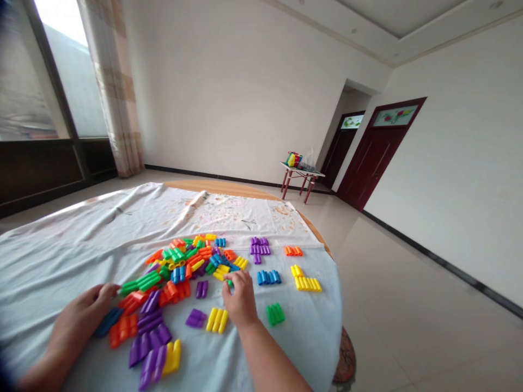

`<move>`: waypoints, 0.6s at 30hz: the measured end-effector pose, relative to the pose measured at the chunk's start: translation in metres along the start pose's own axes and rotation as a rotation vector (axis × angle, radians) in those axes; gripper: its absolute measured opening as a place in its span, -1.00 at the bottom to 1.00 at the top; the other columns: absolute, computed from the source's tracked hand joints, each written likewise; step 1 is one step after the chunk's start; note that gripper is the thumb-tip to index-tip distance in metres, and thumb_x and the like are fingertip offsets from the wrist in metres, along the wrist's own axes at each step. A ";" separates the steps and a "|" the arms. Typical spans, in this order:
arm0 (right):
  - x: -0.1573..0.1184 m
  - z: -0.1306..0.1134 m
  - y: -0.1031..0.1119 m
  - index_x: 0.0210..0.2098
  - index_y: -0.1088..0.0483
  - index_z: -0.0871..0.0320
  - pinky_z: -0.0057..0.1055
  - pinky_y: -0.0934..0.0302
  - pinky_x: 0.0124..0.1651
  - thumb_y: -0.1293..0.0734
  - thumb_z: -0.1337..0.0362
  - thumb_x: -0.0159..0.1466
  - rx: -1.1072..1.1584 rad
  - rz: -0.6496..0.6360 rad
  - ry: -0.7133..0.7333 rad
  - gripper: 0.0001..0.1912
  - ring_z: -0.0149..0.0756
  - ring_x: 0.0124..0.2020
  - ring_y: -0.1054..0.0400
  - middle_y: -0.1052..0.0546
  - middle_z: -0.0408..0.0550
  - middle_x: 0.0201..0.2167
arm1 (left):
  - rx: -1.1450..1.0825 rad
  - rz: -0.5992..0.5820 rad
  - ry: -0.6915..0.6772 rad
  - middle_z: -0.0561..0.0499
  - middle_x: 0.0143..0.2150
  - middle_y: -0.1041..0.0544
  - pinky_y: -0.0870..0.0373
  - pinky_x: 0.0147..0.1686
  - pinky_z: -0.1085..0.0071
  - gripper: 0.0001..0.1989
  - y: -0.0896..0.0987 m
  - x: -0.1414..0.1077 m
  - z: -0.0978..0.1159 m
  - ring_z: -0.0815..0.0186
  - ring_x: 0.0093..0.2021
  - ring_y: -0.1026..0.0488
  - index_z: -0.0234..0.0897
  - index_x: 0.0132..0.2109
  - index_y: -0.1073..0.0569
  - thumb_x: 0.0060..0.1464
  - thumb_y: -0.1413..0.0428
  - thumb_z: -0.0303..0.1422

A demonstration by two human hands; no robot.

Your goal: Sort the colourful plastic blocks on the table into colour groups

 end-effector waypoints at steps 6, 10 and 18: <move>0.046 0.015 -0.028 -0.26 -0.43 0.10 -0.18 -0.10 -0.12 -0.42 0.32 0.00 -0.350 -0.213 -0.062 -0.72 -0.08 -0.14 -0.24 -0.48 0.01 -0.27 | -0.039 -0.006 0.007 -0.13 -0.25 -0.53 -0.26 -0.30 0.33 -0.53 -0.002 0.000 -0.006 0.16 -0.24 -0.42 -0.19 -0.22 -0.48 0.07 0.22 -0.06; 0.045 0.011 -0.034 -0.29 -0.44 0.06 -0.18 -0.05 -0.13 -0.44 0.34 0.00 -0.440 -0.305 0.003 -0.75 -0.08 -0.15 -0.22 -0.47 -0.01 -0.30 | -0.026 -0.009 0.019 -0.12 -0.23 -0.54 -0.24 -0.31 0.35 -0.54 0.000 -0.001 -0.004 0.16 -0.22 -0.41 -0.20 -0.20 -0.48 0.05 0.19 -0.06; 0.031 -0.010 -0.028 -0.17 -0.44 0.03 -0.24 0.02 0.01 -0.34 0.36 0.10 -0.248 -0.578 0.105 -0.73 -0.21 -0.10 -0.21 -0.47 -0.11 -0.26 | -0.005 -0.027 0.028 -0.11 -0.22 -0.53 -0.23 -0.32 0.39 -0.51 0.000 -0.002 -0.004 0.17 -0.22 -0.41 -0.22 -0.17 -0.48 0.06 0.21 -0.05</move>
Point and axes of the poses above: each hand's wrist, its own x-axis towards the middle knuckle, its own y-axis out of the back of the hand, z = x × y, the point moved 6 cm from there along x, towards the middle knuckle
